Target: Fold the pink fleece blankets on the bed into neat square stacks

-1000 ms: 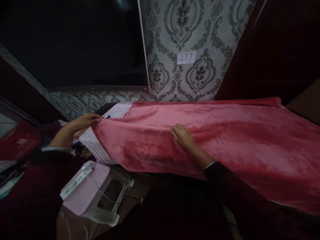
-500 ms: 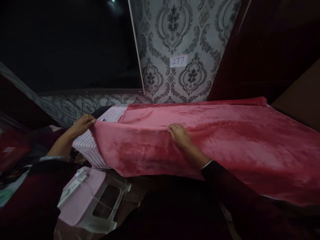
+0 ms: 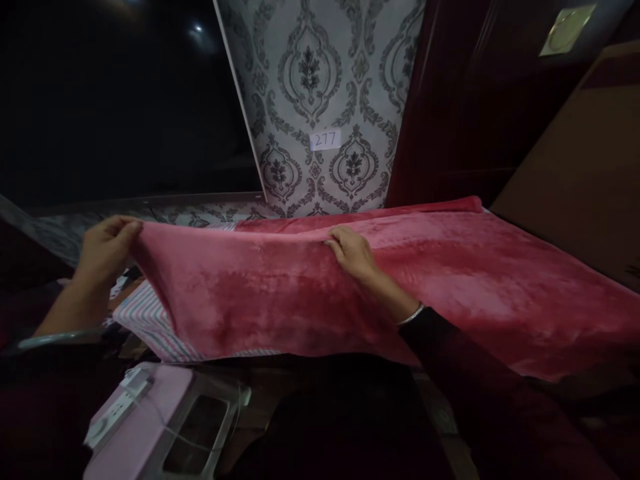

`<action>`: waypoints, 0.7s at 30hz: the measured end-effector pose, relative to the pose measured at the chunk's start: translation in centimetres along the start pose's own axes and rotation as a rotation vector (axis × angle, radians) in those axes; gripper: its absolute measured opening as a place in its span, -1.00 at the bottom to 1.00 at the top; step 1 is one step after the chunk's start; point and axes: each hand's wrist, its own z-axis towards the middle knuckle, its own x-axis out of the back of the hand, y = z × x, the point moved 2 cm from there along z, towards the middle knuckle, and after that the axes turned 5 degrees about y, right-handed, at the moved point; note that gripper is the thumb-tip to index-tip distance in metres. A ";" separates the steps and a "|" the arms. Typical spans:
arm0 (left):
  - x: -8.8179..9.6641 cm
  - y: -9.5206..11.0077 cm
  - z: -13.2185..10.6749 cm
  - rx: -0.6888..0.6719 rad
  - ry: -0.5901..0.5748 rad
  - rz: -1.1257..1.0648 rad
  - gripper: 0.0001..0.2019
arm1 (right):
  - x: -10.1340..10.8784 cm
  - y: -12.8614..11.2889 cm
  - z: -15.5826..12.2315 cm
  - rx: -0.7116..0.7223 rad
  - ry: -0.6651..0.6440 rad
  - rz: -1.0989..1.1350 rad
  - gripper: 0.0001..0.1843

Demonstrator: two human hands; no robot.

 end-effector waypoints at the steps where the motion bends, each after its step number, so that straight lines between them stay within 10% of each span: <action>1: -0.2 0.7 0.4 -0.018 0.037 0.005 -0.83 | 0.7 0.0 0.6 0.008 0.029 0.001 -0.76; 10: -3.0 7.1 5.3 -0.193 0.238 0.127 -0.84 | 5.3 1.3 5.8 0.084 0.246 -0.083 -0.65; 21: -2.3 14.6 6.3 -0.299 0.304 0.210 -0.69 | 11.7 1.3 11.7 0.148 0.270 -0.268 -0.69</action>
